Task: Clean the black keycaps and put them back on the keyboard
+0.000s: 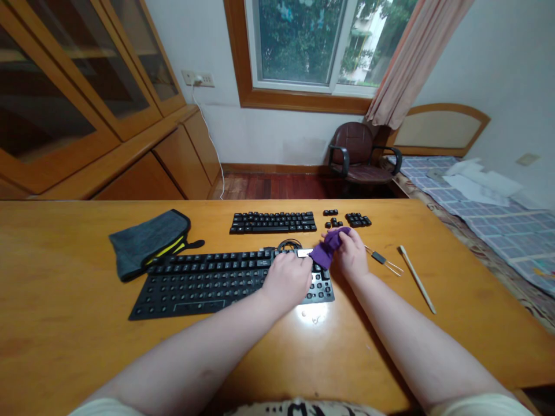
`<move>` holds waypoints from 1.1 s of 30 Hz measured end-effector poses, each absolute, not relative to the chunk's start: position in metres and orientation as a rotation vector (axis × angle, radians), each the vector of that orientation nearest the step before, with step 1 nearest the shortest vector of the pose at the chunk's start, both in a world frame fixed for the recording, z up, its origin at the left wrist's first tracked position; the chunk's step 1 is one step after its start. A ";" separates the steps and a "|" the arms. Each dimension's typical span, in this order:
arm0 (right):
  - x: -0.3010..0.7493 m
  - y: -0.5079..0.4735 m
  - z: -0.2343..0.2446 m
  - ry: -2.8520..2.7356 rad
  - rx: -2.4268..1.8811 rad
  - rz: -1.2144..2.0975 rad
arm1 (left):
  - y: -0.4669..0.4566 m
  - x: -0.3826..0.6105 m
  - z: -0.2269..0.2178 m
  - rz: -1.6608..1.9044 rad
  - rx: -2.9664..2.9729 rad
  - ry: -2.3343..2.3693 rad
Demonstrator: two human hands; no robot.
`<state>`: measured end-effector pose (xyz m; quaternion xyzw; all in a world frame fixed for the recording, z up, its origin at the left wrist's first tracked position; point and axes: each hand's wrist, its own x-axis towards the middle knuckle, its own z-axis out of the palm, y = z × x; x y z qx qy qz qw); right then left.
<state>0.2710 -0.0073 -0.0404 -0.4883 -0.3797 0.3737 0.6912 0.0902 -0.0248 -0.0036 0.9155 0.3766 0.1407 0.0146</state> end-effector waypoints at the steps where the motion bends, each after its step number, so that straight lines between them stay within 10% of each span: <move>1: 0.271 -0.008 -0.035 -0.805 -1.083 0.836 | -0.024 0.089 -0.006 0.498 2.851 1.139; 16: 0.360 0.076 0.042 -1.860 -2.517 0.207 | -0.015 0.087 -0.023 0.900 2.748 1.009; 33: 0.352 0.115 0.008 -2.066 -2.517 0.188 | -0.014 0.087 -0.024 0.966 2.706 0.955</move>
